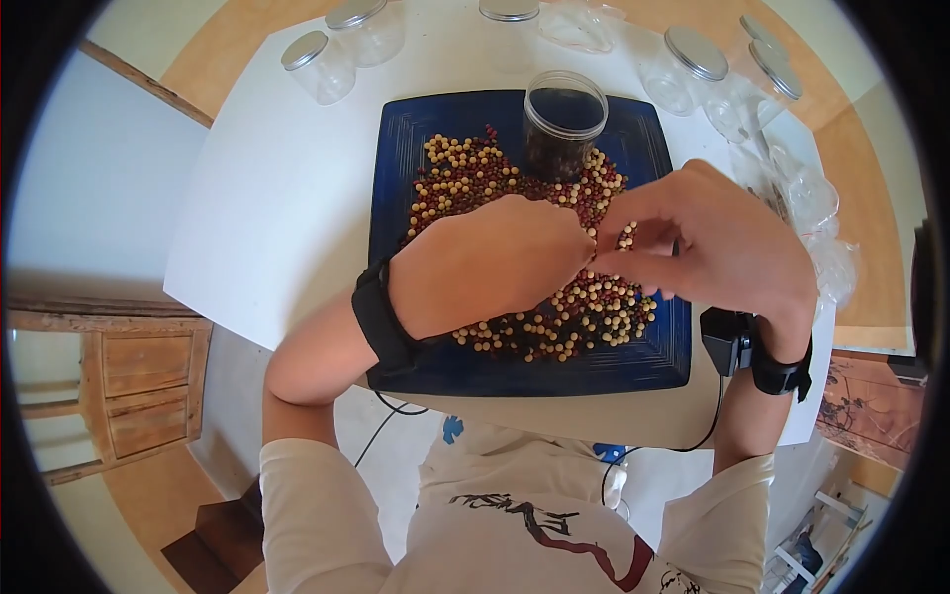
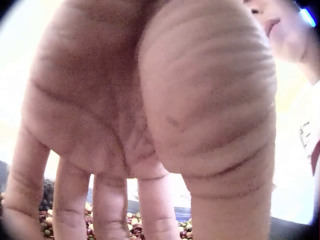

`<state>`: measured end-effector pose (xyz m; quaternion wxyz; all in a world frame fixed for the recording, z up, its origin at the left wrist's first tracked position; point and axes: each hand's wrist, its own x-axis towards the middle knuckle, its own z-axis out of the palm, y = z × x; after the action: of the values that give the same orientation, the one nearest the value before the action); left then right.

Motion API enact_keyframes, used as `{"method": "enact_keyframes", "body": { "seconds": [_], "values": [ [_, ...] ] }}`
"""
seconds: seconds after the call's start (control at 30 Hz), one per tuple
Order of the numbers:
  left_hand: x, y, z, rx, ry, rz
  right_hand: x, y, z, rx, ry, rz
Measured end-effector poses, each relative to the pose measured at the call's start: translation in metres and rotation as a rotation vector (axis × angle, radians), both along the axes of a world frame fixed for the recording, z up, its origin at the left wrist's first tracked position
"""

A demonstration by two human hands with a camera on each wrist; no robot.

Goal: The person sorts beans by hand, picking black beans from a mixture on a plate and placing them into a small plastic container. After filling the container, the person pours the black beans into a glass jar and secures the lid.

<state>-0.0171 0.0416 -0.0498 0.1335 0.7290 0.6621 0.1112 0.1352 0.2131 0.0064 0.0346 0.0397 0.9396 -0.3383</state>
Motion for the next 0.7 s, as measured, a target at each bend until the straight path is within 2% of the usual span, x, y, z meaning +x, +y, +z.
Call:
{"method": "enact_keyframes", "body": {
  "seconds": [0.03,0.1,0.23,0.3,0.37,0.43,0.57,0.67,0.7],
  "values": [
    [0.0,0.0,0.006,-0.136,0.001,-0.007,0.0,0.0,-0.002,0.024,0.003,0.045],
    [-0.001,0.002,-0.008,-0.13,0.015,-0.013,0.0,-0.003,-0.003,-0.01,-0.063,0.142],
    [-0.004,0.006,-0.002,-0.143,-0.032,-0.081,-0.003,-0.008,-0.008,-0.045,-0.128,0.203],
    [-0.002,0.006,-0.003,-0.153,-0.061,-0.032,-0.002,-0.012,-0.01,0.02,-0.201,0.236],
    [0.0,0.003,-0.005,-0.163,-0.091,0.019,0.002,-0.013,-0.019,0.021,-0.173,0.243],
    [-0.002,-0.001,-0.008,-0.044,-0.125,0.03,0.004,-0.016,-0.027,0.023,-0.145,0.25],
    [-0.006,0.002,0.001,-0.069,-0.138,-0.014,0.002,-0.028,-0.032,0.096,-0.117,0.255],
    [-0.014,0.009,0.01,-0.156,-0.084,-0.014,0.002,-0.035,-0.038,0.154,-0.11,0.259],
    [-0.018,0.009,0.009,-0.041,-0.015,0.002,0.002,-0.036,-0.04,0.188,-0.089,0.27]
  ]
}}
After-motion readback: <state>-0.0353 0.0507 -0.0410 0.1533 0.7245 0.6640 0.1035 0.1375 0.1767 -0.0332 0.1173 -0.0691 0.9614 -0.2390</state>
